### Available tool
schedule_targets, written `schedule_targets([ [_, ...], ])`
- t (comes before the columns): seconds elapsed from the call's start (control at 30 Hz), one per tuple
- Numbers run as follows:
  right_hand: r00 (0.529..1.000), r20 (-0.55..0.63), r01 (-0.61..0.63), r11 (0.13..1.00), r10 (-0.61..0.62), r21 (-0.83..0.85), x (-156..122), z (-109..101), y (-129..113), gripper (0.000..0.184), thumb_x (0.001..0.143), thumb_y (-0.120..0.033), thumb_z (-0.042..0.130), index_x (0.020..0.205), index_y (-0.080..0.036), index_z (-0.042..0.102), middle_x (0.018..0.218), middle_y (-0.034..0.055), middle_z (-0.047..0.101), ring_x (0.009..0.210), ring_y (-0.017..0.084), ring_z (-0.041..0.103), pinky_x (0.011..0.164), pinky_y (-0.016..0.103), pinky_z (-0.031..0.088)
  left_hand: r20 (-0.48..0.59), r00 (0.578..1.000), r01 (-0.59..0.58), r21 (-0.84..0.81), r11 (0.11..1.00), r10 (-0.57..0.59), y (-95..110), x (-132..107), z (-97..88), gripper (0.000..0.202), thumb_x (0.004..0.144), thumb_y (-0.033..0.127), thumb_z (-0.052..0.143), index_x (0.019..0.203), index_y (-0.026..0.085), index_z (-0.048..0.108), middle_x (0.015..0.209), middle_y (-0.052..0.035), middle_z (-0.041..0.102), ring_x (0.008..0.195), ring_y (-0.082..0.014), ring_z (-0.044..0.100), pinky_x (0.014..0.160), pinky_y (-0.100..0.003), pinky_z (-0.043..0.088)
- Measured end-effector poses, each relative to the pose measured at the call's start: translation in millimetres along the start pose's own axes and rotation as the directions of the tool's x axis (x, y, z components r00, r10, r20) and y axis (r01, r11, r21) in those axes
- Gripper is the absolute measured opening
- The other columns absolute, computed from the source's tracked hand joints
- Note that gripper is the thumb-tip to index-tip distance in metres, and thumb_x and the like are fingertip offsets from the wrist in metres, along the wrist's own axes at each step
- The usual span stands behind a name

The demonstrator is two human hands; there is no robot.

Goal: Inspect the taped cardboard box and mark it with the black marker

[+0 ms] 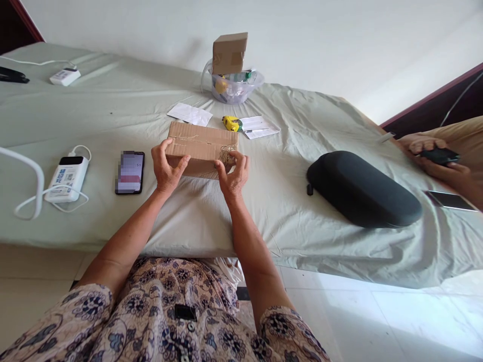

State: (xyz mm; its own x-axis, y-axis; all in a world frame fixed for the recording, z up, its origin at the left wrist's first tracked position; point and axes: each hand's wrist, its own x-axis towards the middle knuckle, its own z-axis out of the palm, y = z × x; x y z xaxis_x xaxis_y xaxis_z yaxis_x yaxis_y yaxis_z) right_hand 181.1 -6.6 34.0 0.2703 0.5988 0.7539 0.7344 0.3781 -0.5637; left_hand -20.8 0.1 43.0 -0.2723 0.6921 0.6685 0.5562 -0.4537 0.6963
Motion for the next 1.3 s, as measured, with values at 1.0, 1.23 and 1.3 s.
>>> schedule_targets([
  [1.0,0.987,0.133,0.079,0.995,-0.087,0.064,-9.8,9.6,-8.7,0.041,0.100,-0.049,0.048,0.114,-0.023,0.077,0.087,0.0068,0.077,0.073,0.015,0.071,0.074,0.027,0.059,0.248,0.943,-0.223,-0.030,0.974,0.223,5.4,-11.5,7.0,0.062,0.095,0.067,0.044,0.135,0.021,0.058,0.163,-0.0186,0.031,0.153,-0.0333,0.033,0.123,-0.052,0.032],
  [1.23,0.997,0.074,0.003,0.992,-0.013,0.129,-4.5,4.9,0.9,0.044,0.097,-0.053,0.051,0.115,-0.020,0.075,0.086,0.0061,0.075,0.070,0.013,0.065,0.072,0.027,0.056,0.246,0.935,-0.252,-0.050,0.967,0.256,0.2,-9.9,7.0,0.060,0.096,0.066,0.040,0.133,0.021,0.057,0.162,-0.0195,0.033,0.151,-0.0329,0.037,0.121,-0.052,0.036],
  [1.3,0.997,0.061,-0.048,0.988,0.039,0.149,-3.1,3.8,4.8,0.046,0.096,-0.054,0.052,0.118,-0.020,0.073,0.074,0.0016,0.070,0.061,0.011,0.058,0.067,0.026,0.052,0.249,0.936,-0.237,-0.070,0.969,0.247,-2.1,-9.0,6.7,0.060,0.096,0.067,0.039,0.133,0.022,0.056,0.162,-0.0187,0.034,0.150,-0.0323,0.038,0.120,-0.052,0.037],
])
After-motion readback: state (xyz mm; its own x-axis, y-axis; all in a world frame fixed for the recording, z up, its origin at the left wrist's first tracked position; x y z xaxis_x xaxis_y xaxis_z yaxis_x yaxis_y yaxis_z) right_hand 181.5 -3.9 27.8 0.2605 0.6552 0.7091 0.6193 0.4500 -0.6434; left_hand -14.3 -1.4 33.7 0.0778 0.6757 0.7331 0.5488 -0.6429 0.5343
